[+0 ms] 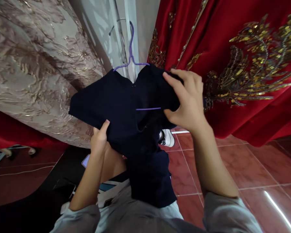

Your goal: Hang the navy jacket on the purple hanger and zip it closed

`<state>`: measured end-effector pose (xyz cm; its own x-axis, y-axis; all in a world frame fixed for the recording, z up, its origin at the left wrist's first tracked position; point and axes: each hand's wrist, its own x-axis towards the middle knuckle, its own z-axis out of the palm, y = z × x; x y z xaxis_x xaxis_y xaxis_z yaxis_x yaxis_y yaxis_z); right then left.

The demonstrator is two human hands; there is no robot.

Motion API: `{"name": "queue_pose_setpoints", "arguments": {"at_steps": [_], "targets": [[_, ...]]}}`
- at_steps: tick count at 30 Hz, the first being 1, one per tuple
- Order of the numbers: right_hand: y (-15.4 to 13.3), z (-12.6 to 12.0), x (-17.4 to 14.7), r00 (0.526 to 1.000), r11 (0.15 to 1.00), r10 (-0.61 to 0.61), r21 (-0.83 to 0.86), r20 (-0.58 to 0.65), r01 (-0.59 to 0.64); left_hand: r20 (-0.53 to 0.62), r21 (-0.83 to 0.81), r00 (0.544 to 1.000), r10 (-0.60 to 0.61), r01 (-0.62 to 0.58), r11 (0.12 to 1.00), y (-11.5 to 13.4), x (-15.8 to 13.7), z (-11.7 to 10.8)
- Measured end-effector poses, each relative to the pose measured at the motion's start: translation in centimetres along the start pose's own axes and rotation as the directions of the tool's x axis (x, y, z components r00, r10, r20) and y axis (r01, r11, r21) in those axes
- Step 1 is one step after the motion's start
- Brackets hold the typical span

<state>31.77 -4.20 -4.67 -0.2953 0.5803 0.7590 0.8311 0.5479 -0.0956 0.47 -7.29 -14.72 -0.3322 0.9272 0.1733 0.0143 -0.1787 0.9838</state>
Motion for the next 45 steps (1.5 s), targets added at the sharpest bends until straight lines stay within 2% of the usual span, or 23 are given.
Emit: {"name": "queue_pose_setpoints", "arguments": {"at_steps": [2, 3, 5, 6, 9, 11, 13, 14, 16, 18, 19, 20, 21, 23, 25, 26, 29, 31, 33, 37, 39, 42, 45], "targets": [[-1.7, 2.3, -1.4, 0.996, 0.994, 0.066, 0.092, -0.066, -0.060, -0.076, -0.064, 0.994, -0.076, 0.072, 0.995, 0.0, -1.2, 0.6], [-2.9, 3.9, -2.1, 0.978, 0.976, 0.178, 0.148, -0.106, -0.161, -0.108, -0.100, 0.988, -0.109, 0.098, 0.990, -0.1, -1.9, 0.8], [-5.6, 7.5, -3.7, 0.869, 0.866, 0.448, 0.345, -0.211, -0.363, -0.147, -0.151, 0.978, -0.150, 0.128, 0.980, -0.7, -3.2, 1.2], [-6.9, 9.4, -4.6, 0.806, 0.782, 0.559, 0.447, -0.196, -0.434, -0.156, -0.160, 0.974, -0.163, 0.138, 0.978, -1.0, -3.8, 1.3], [-10.1, 13.7, -7.3, 0.645, 0.488, 0.764, 0.656, 0.000, -0.577, -0.153, -0.124, 0.972, -0.178, 0.159, 0.979, -1.7, -5.0, 1.3], [-11.2, 15.0, -9.1, 0.585, 0.305, 0.784, 0.691, 0.209, -0.656, -0.144, -0.093, 0.976, -0.162, 0.150, 0.984, -1.9, -5.3, 1.1], [-11.3, 15.0, -10.8, 0.559, 0.182, 0.696, 0.642, 0.450, -0.744, -0.156, -0.061, 0.982, -0.103, 0.095, 0.994, -1.9, -5.3, 1.1], [-11.1, 14.7, -11.5, 0.545, 0.157, 0.630, 0.597, 0.553, -0.787, -0.170, -0.026, 0.984, -0.045, 0.041, 0.999, -1.9, -5.3, 1.1], [-10.2, 13.8, -12.4, 0.509, 0.147, 0.536, 0.519, 0.673, -0.842, -0.222, 0.076, 0.967, 0.123, -0.109, 0.991, -2.1, -5.3, 1.3], [-9.3, 12.7, -12.6, 0.483, 0.134, 0.514, 0.490, 0.709, -0.861, -0.291, 0.188, 0.910, 0.295, -0.248, 0.950, -2.6, -5.4, 1.5], [-9.0, 12.3, -12.5, 0.483, 0.127, 0.510, 0.493, 0.712, -0.861, -0.300, 0.228, 0.888, 0.349, -0.288, 0.930, -3.1, -5.5, 1.7], [-8.9, 11.9, -12.4, 0.491, 0.123, 0.507, 0.504, 0.709, -0.855, -0.270, 0.244, 0.891, 0.366, -0.305, 0.921, -3.5, -5.7, 1.9], [-8.9, 11.6, -12.2, 0.504, 0.126, 0.503, 0.518, 0.702, -0.846, -0.191, 0.234, 0.919, 0.344, -0.297, 0.926, -4.0, -5.8, 2.2], [-9.5, 11.2, -12.0, 0.539, 0.145, 0.502, 0.548, 0.677, -0.824, 0.073, 0.194, 0.972, 0.223, -0.233, 0.953, -5.0, -6.0, 2.8], [-10.3, 11.0, -11.9, 0.558, 0.132, 0.489, 0.575, 0.670, -0.807, 0.288, 0.183, 0.950, 0.117, -0.175, 0.967, -5.8, -6.3, 3.7], [-10.6, 11.0, -11.8, 0.561, 0.110, 0.471, 0.586, 0.680, -0.803, 0.321, 0.189, 0.942, 0.099, -0.167, 0.968, -6.0, -6.5, 4.2], [-10.8, 10.6, -10.8, 0.587, 0.048, 0.386, 0.619, 0.712, -0.784, 0.245, 0.201, 0.963, 0.116, -0.168, 0.965, -6.6, -6.5, 5.8], [-9.9, 9.9, -8.7, 0.621, 0.037, 0.374, 0.657, 0.689, -0.753, 0.206, 0.214, 0.967, 0.148, -0.192, 0.958, -7.1, -6.1, 6.6], [-8.6, 9.0, -5.3, 0.667, 0.036, 0.423, 0.724, 0.614, -0.689, 0.211, 0.246, 0.960, 0.185, -0.235, 0.940, -7.8, -5.5, 7.2], [-6.5, 7.6, 2.1, 0.753, 0.067, 0.538, 0.872, 0.378, -0.485, 0.234, 0.282, 0.950, 0.206, -0.269, 0.921, -8.4, -4.4, 7.6], [-6.2, 7.5, 3.9, 0.780, 0.060, 0.545, 0.914, 0.307, -0.402, 0.330, 0.284, 0.924, 0.192, -0.292, 0.913, -6.9, -4.0, 7.4], [-6.3, 7.6, 3.5, 0.801, 0.092, 0.517, 0.911, 0.302, -0.403, 0.496, 0.249, 0.836, 0.235, -0.395, 0.884, -2.2, -2.7, 6.8], [-6.5, 7.3, 2.2, 0.812, 0.168, 0.481, 0.874, 0.330, -0.455, 0.390, 0.179, 0.801, 0.455, -0.550, 0.816, 3.3, -0.2, 6.7]]}}
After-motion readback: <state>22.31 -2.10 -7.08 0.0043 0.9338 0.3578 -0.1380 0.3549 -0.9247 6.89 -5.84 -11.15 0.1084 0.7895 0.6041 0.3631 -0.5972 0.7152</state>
